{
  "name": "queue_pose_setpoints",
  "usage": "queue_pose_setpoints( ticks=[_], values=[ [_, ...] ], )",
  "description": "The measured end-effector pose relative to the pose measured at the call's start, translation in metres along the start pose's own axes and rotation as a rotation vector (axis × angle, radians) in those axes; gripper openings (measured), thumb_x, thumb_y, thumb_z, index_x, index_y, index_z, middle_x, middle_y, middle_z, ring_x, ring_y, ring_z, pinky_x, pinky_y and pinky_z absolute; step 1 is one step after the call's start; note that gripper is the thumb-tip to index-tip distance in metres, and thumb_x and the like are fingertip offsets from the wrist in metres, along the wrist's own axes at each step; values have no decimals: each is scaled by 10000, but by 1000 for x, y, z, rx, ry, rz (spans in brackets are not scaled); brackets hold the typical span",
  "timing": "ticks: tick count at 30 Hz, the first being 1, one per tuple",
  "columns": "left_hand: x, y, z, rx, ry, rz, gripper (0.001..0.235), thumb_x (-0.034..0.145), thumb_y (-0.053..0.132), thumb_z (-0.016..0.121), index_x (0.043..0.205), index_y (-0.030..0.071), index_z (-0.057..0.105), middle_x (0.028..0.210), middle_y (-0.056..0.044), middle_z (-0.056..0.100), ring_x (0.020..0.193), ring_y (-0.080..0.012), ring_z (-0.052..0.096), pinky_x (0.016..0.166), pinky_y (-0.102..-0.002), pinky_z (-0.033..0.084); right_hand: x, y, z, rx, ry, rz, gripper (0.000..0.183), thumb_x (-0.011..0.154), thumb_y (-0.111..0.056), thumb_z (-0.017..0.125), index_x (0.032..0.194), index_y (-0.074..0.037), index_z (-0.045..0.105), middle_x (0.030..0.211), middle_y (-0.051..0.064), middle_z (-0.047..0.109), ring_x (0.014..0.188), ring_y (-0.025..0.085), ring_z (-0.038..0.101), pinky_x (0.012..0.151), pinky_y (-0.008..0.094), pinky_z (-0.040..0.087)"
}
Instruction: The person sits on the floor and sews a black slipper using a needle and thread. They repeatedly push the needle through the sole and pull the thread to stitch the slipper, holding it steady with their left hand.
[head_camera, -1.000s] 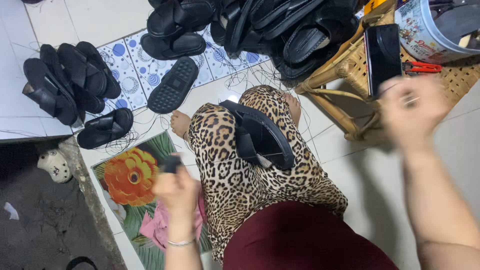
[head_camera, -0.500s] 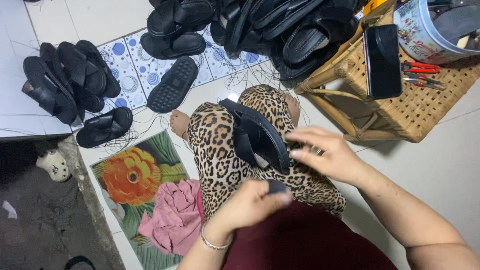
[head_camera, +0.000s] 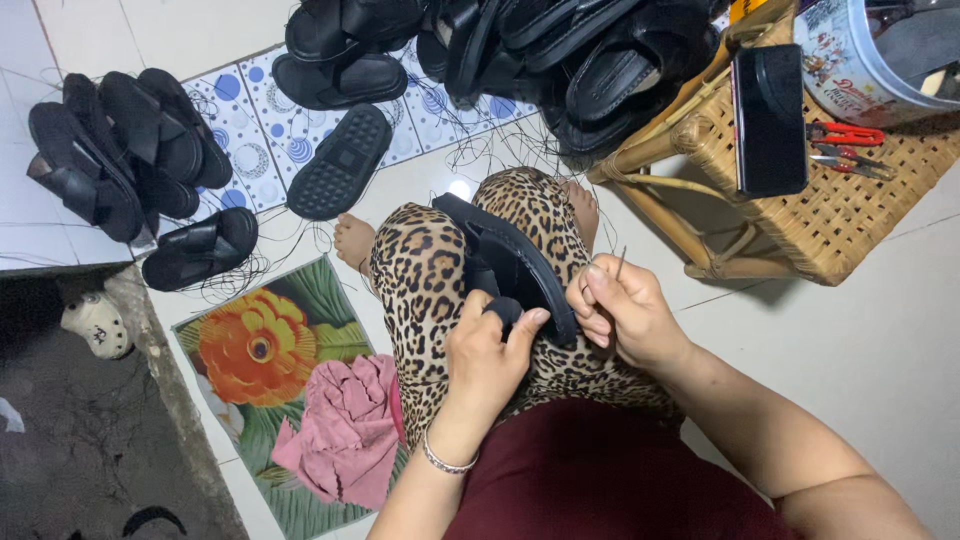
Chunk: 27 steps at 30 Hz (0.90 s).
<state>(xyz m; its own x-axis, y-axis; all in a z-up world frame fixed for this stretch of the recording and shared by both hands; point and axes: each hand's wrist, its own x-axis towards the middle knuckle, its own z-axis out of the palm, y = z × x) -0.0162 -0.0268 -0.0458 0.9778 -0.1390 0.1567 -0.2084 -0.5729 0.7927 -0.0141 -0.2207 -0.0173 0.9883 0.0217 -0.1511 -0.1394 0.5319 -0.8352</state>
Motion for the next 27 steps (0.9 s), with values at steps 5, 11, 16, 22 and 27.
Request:
queue_pose_setpoints(
  ticks=[5, 11, 16, 22, 27],
  values=[
    [5, 5, 5, 71, 15, 31, 481, 890, 470, 772, 628, 98, 617, 714, -51, 544, 577, -338, 617, 453, -369, 485, 13, -9, -5, -177, -55, -34, 395, 1110, -142, 400, 734, -32, 455, 530, 65, 419, 339, 83, 385, 278, 180, 386],
    [33, 39, -31, -399, -60, -64, 138, 884, 234, 796, 935, 106, 786, 783, -103, 690, 675, -308, 700, 572, -336, 553, 7, -62, 21, -618, -118, -170, 291, 1000, -186, 614, 749, -49, 664, 742, 105, 658, 538, 135, 568, 512, 250, 499],
    [19, 39, -35, -573, -275, 0, 89, 931, 139, 751, 963, 57, 766, 809, -119, 696, 676, -254, 682, 582, -319, 540, -4, -93, 57, -868, -298, -305, 74, 877, -135, 747, 809, -114, 769, 1002, 110, 744, 621, 178, 645, 601, 275, 581],
    [-10, -91, -114, -1194, 44, -753, 77, 934, 106, 657, 892, 63, 609, 750, -106, 663, 502, -142, 600, 369, -241, 521, 13, -125, 13, -1216, -305, -52, 470, 926, -71, 624, 1389, 6, 590, 1181, 207, 669, 910, 313, 722, 794, 441, 590],
    [-25, -151, -133, 623, -54, -727, 537, 1018, 503, 593, 1050, -23, 693, 1068, -248, 634, 982, -506, 633, 883, -600, 478, 6, -116, -21, -1545, -696, 4, 516, 981, -324, 577, 1492, -374, 524, 1097, -8, 659, 891, 218, 688, 693, 386, 558]
  ],
)
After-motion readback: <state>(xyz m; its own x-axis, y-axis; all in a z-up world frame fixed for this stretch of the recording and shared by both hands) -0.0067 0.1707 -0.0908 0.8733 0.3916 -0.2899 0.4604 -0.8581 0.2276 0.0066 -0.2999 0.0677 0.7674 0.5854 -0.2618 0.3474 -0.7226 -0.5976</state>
